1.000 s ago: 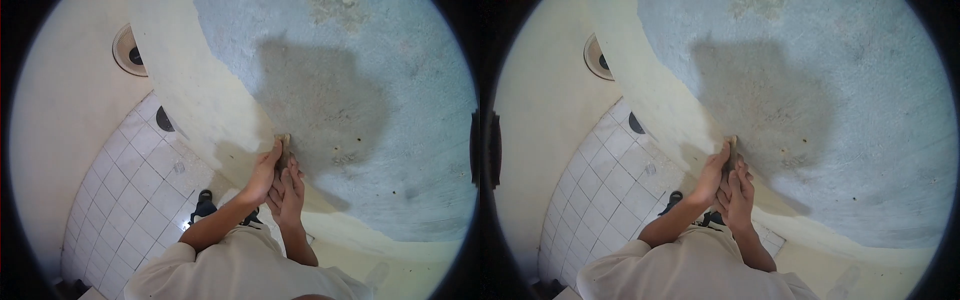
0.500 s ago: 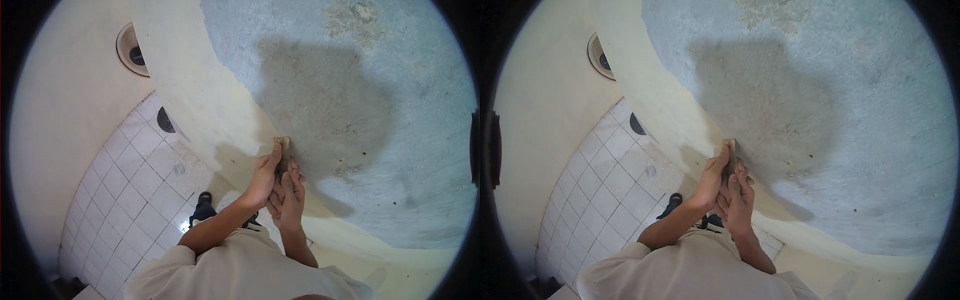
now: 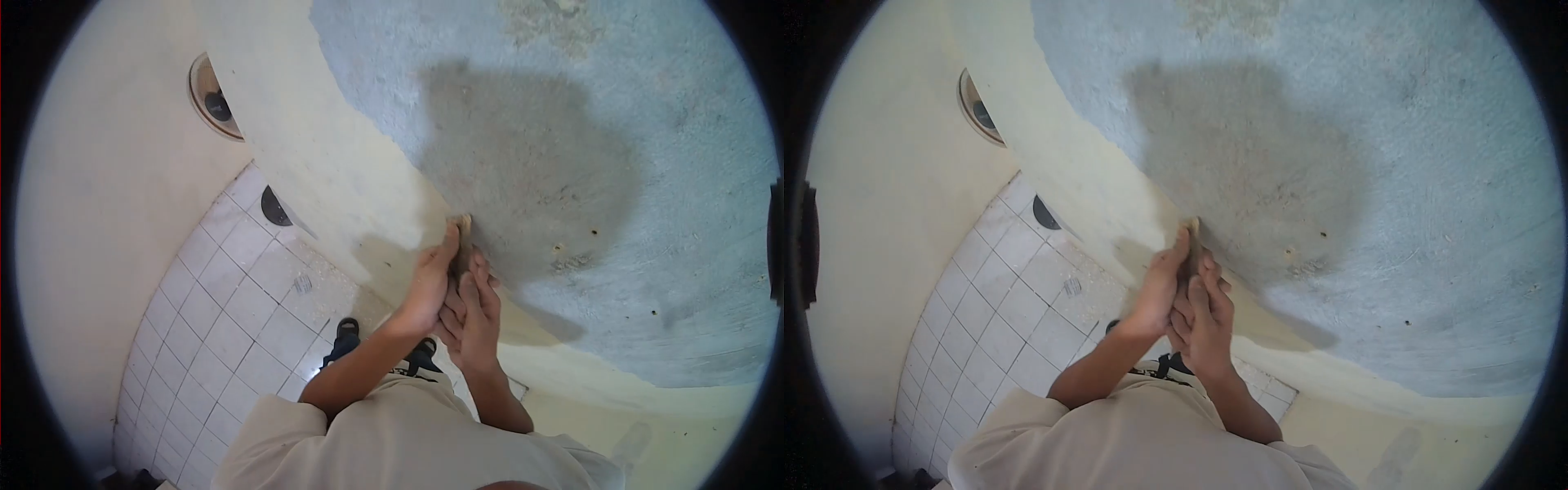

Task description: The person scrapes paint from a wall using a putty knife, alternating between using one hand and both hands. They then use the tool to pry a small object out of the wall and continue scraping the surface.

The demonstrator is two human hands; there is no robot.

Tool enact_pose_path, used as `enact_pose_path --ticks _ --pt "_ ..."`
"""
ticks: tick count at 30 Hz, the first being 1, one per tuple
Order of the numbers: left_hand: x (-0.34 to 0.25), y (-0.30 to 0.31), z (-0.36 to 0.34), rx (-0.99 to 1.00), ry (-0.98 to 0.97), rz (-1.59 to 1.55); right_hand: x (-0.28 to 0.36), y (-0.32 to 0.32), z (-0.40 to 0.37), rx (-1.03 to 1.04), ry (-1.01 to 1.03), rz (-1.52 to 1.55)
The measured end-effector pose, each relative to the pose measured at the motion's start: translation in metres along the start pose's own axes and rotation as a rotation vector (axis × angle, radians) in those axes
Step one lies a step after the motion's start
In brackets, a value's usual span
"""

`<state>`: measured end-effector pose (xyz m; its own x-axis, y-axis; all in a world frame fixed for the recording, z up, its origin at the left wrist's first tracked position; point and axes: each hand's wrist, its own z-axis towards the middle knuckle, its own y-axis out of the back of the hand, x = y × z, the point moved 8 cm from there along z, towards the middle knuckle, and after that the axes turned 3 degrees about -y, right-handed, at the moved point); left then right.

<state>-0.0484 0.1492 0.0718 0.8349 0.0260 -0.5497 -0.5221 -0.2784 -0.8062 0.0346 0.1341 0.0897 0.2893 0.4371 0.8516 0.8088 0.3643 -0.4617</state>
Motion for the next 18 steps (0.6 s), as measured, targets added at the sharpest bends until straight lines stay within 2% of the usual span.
enact_pose_path --ticks 3,4,8,11,12,15,18 --pt "-0.003 -0.004 0.005 0.020 -0.013 0.000 -0.002 -0.009 0.003 -0.097 -0.037 0.031" --pt "-0.007 -0.004 0.000 0.058 -0.013 -0.022 0.002 -0.027 0.001 -0.059 -0.008 0.091" --pt "-0.004 -0.006 -0.002 0.013 -0.007 0.084 0.001 -0.005 -0.003 -0.011 -0.036 -0.006" --pt "-0.002 -0.007 0.003 0.025 -0.008 0.035 0.004 -0.021 0.002 -0.104 -0.028 0.025" --pt "-0.006 -0.004 0.005 0.024 0.000 0.014 0.004 -0.032 0.001 -0.057 -0.067 0.074" --pt "0.007 0.002 -0.004 0.016 0.001 0.020 -0.006 -0.001 -0.001 -0.079 -0.031 0.043" --pt "-0.006 -0.002 0.007 0.020 -0.020 0.006 0.000 -0.017 0.005 -0.042 0.002 0.073"
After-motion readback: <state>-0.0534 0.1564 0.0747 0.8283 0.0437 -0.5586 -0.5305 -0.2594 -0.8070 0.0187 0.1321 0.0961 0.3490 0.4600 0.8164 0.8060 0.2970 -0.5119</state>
